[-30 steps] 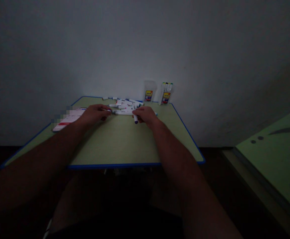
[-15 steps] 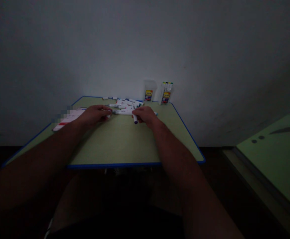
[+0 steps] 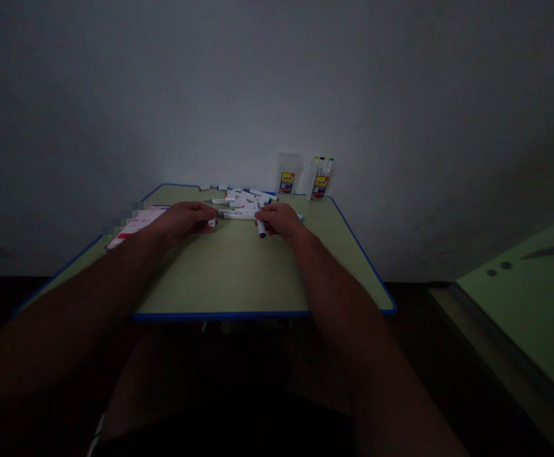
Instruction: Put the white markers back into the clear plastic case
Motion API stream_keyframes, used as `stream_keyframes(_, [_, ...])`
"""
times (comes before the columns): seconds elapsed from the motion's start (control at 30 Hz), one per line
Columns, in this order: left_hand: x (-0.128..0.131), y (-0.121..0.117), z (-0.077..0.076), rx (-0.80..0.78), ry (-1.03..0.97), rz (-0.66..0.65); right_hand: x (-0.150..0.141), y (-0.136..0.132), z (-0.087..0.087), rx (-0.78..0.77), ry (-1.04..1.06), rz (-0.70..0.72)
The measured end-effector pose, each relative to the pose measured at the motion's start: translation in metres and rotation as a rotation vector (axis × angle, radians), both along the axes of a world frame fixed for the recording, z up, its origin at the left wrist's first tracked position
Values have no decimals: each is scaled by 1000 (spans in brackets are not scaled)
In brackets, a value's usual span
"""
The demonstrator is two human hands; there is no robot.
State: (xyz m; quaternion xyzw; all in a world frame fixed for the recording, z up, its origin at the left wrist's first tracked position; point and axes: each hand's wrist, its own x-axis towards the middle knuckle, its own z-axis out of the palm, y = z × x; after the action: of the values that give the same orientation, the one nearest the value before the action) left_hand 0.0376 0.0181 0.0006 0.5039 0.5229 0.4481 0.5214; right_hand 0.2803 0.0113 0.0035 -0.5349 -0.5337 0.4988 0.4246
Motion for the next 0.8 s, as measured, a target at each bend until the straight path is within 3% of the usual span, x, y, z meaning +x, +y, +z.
stream_keyframes(0.57, [4, -7, 7, 23, -75, 63, -1, 1, -2, 7, -17, -12])
stream_keyframes(0.8, [3, -4, 8, -45, -112, 108, -1, 0, 0, 14, -25, -7])
